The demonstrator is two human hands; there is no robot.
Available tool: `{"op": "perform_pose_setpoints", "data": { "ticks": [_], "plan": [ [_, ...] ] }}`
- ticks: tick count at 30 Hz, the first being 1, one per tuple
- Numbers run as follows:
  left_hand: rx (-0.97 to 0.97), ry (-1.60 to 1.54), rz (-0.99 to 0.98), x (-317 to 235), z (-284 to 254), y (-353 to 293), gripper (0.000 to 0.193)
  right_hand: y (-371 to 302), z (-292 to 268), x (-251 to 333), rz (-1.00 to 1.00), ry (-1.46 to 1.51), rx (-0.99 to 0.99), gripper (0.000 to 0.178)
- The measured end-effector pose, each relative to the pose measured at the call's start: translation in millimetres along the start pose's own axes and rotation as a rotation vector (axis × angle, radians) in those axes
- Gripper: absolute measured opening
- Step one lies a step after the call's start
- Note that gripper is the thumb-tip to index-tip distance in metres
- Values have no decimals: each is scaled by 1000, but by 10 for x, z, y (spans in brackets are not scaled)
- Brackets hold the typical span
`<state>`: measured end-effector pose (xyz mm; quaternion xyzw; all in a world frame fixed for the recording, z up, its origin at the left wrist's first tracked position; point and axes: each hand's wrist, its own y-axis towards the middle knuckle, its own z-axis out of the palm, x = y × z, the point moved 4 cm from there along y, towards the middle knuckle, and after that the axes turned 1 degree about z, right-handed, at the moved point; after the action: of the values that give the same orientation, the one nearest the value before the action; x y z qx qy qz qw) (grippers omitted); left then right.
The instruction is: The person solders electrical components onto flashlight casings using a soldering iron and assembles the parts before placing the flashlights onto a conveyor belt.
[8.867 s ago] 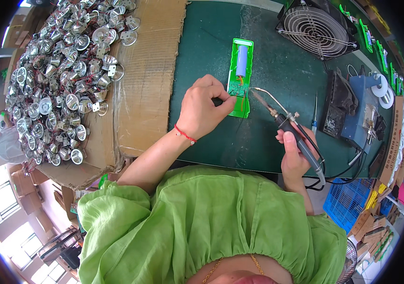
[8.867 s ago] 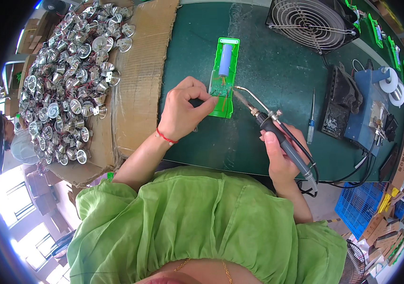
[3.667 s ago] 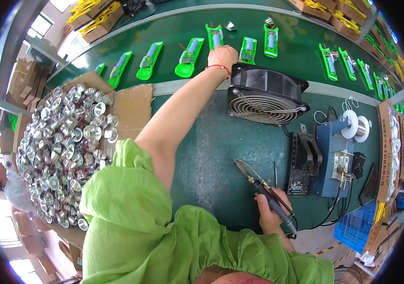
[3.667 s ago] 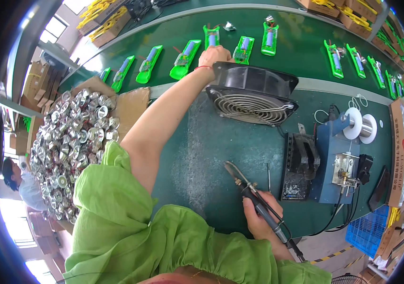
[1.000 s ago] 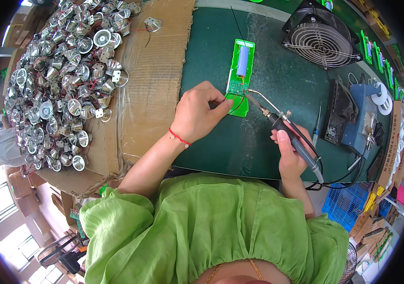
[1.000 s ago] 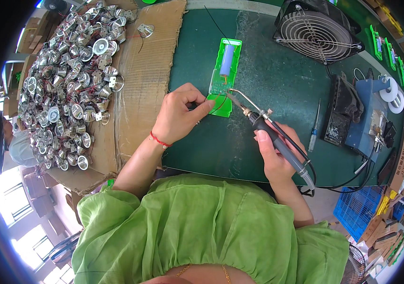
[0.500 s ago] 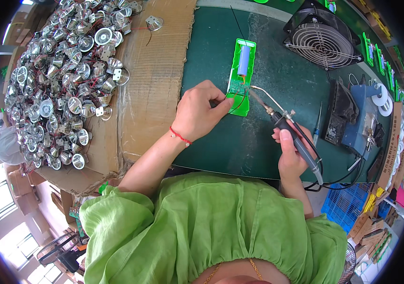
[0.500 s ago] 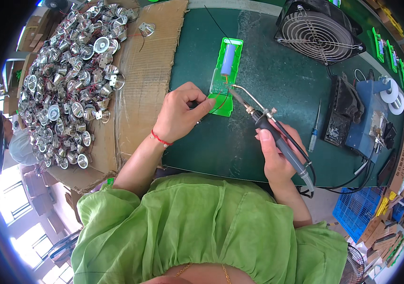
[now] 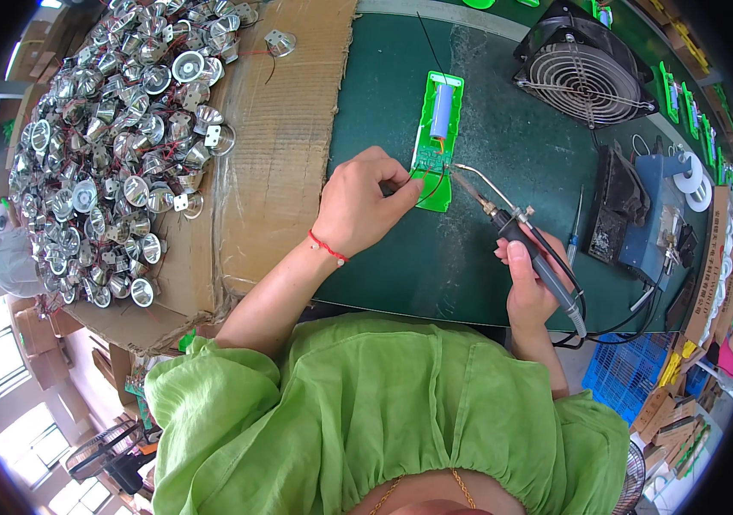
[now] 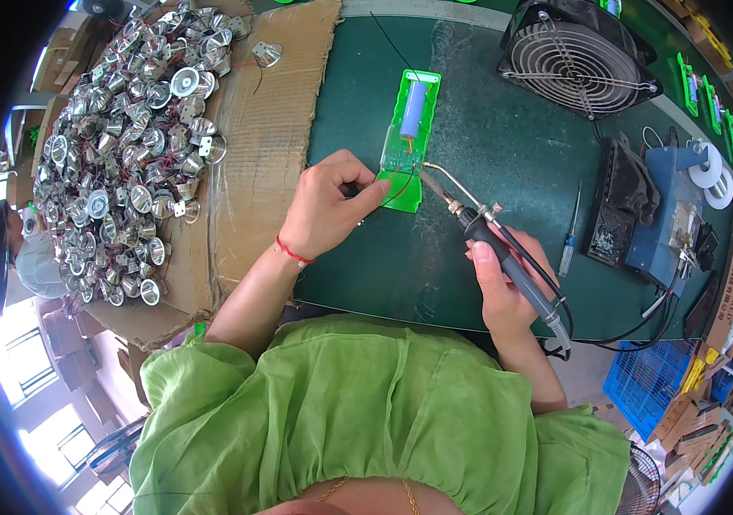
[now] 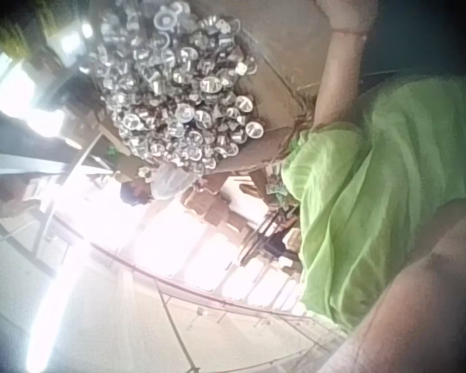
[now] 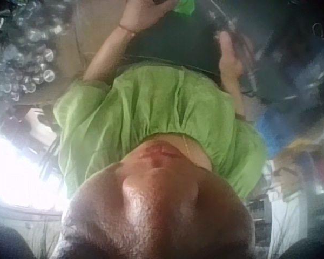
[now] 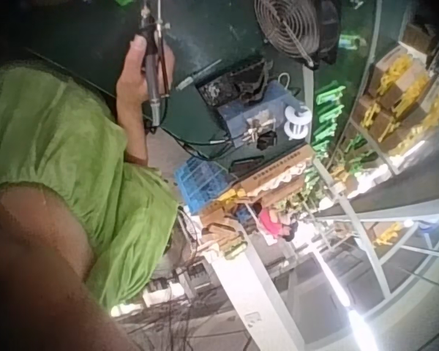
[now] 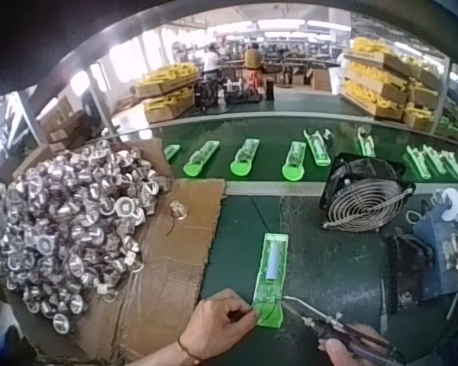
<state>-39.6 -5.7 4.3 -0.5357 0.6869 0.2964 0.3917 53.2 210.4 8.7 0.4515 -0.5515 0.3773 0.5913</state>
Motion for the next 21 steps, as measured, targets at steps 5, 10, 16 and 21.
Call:
{"op": "perform_pose_setpoints", "data": {
  "ticks": [5, 10, 16, 21],
  "plan": [
    [-46, -221, -59, 56, -94, -94, 13, 14, -24, -1, -17, -8, 20, 25],
    [-12, -100, -15, 55, -72, -72, 10, 23, 8, -27, -11, -24, 31, 26],
    [20, -63, -1, 46, -53, 23, 14, 40, 49, -18, -6, -38, 30, 26],
    [96, -67, -93, 13, -44, 148, 19, 158, 138, -41, 100, 113, -9, 25]
  ]
}}
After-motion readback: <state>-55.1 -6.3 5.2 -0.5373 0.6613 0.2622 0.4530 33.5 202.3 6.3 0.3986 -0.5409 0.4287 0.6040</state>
